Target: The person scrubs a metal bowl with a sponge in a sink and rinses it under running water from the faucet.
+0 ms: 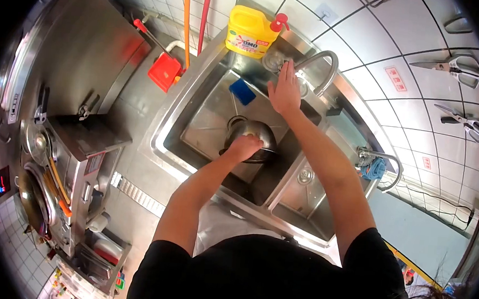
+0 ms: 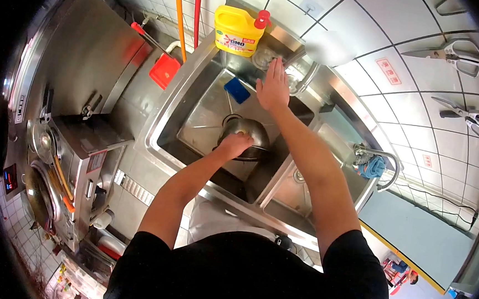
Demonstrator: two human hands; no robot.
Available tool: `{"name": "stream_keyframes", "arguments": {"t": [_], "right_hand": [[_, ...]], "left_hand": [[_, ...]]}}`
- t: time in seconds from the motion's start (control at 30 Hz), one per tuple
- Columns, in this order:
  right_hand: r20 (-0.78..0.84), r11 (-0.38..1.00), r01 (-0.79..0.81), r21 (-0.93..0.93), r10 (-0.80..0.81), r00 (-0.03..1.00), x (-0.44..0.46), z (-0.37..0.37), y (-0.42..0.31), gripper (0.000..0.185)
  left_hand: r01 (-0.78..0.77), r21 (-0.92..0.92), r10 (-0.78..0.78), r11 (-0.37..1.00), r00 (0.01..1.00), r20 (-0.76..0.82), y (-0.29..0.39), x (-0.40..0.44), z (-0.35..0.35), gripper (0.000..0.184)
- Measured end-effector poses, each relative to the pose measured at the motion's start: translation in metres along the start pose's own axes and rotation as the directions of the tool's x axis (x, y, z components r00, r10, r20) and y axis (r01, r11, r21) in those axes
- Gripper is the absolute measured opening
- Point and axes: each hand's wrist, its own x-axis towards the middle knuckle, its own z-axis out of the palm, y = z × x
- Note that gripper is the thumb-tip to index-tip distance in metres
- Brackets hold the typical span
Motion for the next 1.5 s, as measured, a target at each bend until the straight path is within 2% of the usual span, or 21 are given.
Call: {"name": "stream_keyframes", "arguments": {"t": [0.17, 0.27, 0.37, 0.47, 0.57, 0.67, 0.7, 0.73, 0.77, 0.8, 0.87, 0.9, 0.97, 1.1, 1.2, 1.27, 1.3, 1.37, 1.4, 1.47, 1.5], "right_hand": [[0.045, 0.991, -0.01, -0.136, 0.016, 0.999, 0.01, -0.006, -0.004, 0.078], [0.035, 0.994, -0.01, -0.113, 0.014, 0.999, 0.025, -0.001, -0.001, 0.071], [0.157, 0.993, -0.038, -0.11, 0.056, 0.986, 0.047, 0.002, 0.002, 0.059], [0.222, 0.995, -0.055, -0.086, 0.073, 0.972, 0.057, 0.004, 0.004, 0.051], [-0.098, 0.999, 0.038, 0.013, -0.037, 0.995, 0.034, 0.007, -0.003, 0.047], [-0.306, 0.926, 0.219, 0.307, -0.122, 0.944, -0.021, -0.002, -0.001, 0.039], [-0.266, 0.9, 0.152, 0.409, -0.042, 0.963, -0.049, 0.011, 0.006, 0.035], [-0.216, 0.86, 0.08, 0.503, 0.035, 0.976, -0.083, 0.029, 0.013, 0.032], [-0.002, 0.83, -0.156, 0.535, 0.186, 0.983, -0.115, 0.034, 0.014, 0.032], [0.214, 0.765, -0.387, 0.515, 0.323, 0.922, -0.143, 0.038, 0.014, 0.032], [0.136, 0.834, -0.246, 0.495, 0.205, 0.969, -0.178, 0.044, 0.02, 0.03], [0.196, 0.811, -0.3, 0.502, 0.232, 0.953, -0.183, 0.041, 0.018, 0.03], [0.312, 0.76, -0.407, 0.506, 0.279, 0.908, -0.188, 0.034, 0.017, 0.032], [0.507, 0.927, -0.182, 0.327, -0.01, 0.862, -0.162, 0.021, 0.011, 0.032], [0.557, 0.967, -0.027, 0.253, -0.122, 0.821, -0.165, 0.038, 0.016, 0.029], [0.544, 0.96, 0.019, 0.28, -0.174, 0.821, -0.17, 0.048, 0.017, 0.024], [0.564, 0.954, -0.009, 0.299, -0.169, 0.809, -0.167, 0.046, 0.015, 0.024], [0.607, 0.939, -0.071, 0.337, -0.159, 0.778, -0.159, 0.034, 0.006, 0.024], [0.662, 0.906, -0.175, 0.386, -0.14, 0.736, -0.154, 0.026, 0.003, 0.023], [0.761, 0.807, -0.381, 0.451, -0.125, 0.636, -0.139, 0.014, 0.003, 0.021], [0.645, 0.788, -0.342, 0.512, -0.09, 0.758, -0.135, 0.027, 0.011, 0.024]], "left_hand": [[-0.024, 0.021, 0.023, 0.999, 0.998, 0.05, 0.005, 0.015, -0.005, 0.008], [-0.06, 0.009, 0.059, 0.998, 0.997, 0.049, 0.008, 0.023, -0.005, 0.008], [-0.015, -0.018, 0.016, 1.0, 0.999, 0.039, 0.007, 0.029, -0.001, 0.009], [-0.02, -0.127, 0.008, 0.992, 0.996, -0.092, 0.007, 0.031, -0.01, 0.017], [0.084, -0.45, -0.123, 0.889, 0.991, -0.058, 0.011, 0.033, -0.036, 0.023], [0.206, -0.752, -0.37, 0.626, 0.927, -0.054, 0.003, 0.045, -0.022, 0.026], [0.171, -0.83, -0.421, 0.531, 0.903, -0.084, -0.002, 0.049, -0.011, 0.025], [0.181, -0.838, -0.458, 0.515, 0.885, -0.09, -0.003, 0.051, -0.009, 0.024], [0.189, -0.845, -0.494, 0.5, 0.864, -0.099, -0.006, 0.055, -0.008, 0.023], [0.197, -0.852, -0.53, 0.485, 0.842, -0.106, -0.008, 0.059, -0.007, 0.023], [0.237, -0.884, -0.526, 0.402, 0.85, -0.011, -0.009, 0.07, -0.006, 0.024], [0.258, -0.896, -0.521, 0.361, 0.853, 0.035, -0.007, 0.074, -0.011, 0.025], [0.289, -0.855, -0.52, 0.43, 0.854, 0.027, 0.003, 0.08, -0.02, 0.027], [0.223, -0.806, -0.433, 0.548, 0.9, -0.046, 0.018, 0.086, -0.022, 0.027], [0.104, -0.639, -0.273, 0.762, 0.947, -0.172, 0.015, 0.078, -0.021, 0.027], [0.229, -0.635, -0.279, 0.738, 0.96, 0.022, 0.009, 0.068, -0.025, 0.027], [0.292, -0.623, -0.281, 0.726, 0.952, 0.119, 0.003, 0.063, -0.03, 0.027], [0.265, -0.63, -0.27, 0.73, 0.959, 0.09, -0.012, 0.049, -0.037, 0.027], [0.251, -0.633, -0.264, 0.733, 0.962, 0.075, -0.019, 0.043, -0.039, 0.027], [0.165, -0.551, -0.286, 0.818, 0.948, -0.14, -0.029, 0.025, -0.027, 0.027], [0.132, -0.5, -0.286, 0.856, 0.927, -0.245, -0.029, 0.017, -0.021, 0.027]]}}
